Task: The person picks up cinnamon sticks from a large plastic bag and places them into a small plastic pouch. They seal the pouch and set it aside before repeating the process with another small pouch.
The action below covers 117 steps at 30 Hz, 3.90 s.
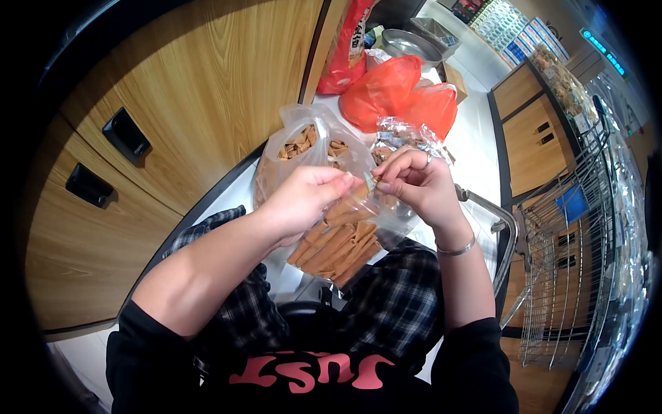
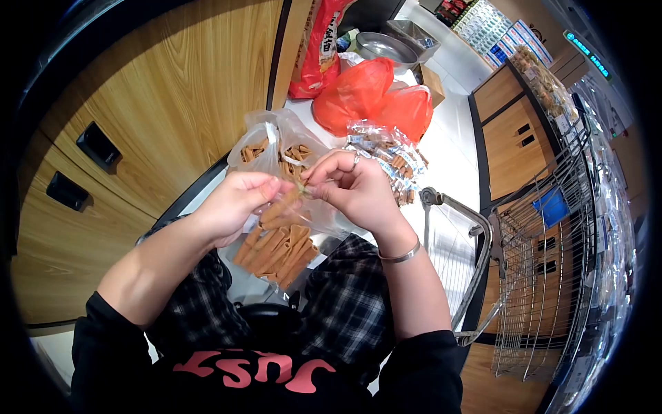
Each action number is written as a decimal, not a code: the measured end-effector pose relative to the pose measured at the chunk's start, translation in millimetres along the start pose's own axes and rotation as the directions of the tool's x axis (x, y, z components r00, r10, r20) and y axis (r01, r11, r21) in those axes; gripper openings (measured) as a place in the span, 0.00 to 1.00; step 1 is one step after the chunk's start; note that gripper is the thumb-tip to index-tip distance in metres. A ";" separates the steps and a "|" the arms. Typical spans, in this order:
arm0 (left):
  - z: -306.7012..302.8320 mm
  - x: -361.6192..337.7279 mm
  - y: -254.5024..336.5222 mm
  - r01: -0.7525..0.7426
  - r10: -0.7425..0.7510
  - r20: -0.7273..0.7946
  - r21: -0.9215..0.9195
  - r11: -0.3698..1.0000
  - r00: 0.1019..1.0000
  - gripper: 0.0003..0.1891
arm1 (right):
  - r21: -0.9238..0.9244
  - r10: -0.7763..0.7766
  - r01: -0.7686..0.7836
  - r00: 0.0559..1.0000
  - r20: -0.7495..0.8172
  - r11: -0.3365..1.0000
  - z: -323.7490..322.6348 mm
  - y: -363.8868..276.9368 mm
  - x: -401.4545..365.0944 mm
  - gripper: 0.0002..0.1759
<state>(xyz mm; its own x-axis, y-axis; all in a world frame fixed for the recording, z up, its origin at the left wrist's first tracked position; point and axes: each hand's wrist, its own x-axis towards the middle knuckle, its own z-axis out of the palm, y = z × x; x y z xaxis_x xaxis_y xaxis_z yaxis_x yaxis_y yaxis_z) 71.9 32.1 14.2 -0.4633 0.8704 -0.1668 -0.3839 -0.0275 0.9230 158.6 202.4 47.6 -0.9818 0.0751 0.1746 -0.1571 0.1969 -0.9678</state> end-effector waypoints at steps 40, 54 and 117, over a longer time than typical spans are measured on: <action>-0.5 -3.3 -1.9 0.063 -0.063 -0.026 0.007 0.998 0.998 0.14 | -0.133 0.175 -0.150 0.964 0.201 0.980 8.5 5.1 8.6 0.11; 7.7 -5.0 -5.4 0.063 -0.068 -0.113 -0.050 0.997 0.991 0.15 | -0.284 0.153 -0.060 0.936 0.316 0.957 4.4 -7.1 5.2 0.10; -13.2 -0.1 6.2 -0.065 0.085 0.024 0.853 0.517 0.996 0.07 | -0.321 0.518 -0.428 0.804 0.292 0.845 3.5 27.7 1.9 0.12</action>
<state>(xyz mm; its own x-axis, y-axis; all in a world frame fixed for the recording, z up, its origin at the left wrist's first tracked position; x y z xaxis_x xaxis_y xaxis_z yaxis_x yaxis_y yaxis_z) 59.1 25.3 15.4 -0.4748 0.8765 -0.0794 0.5129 0.3489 0.7843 152.0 204.6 20.5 -0.9018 -0.1236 -0.4141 0.3215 0.4485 -0.8340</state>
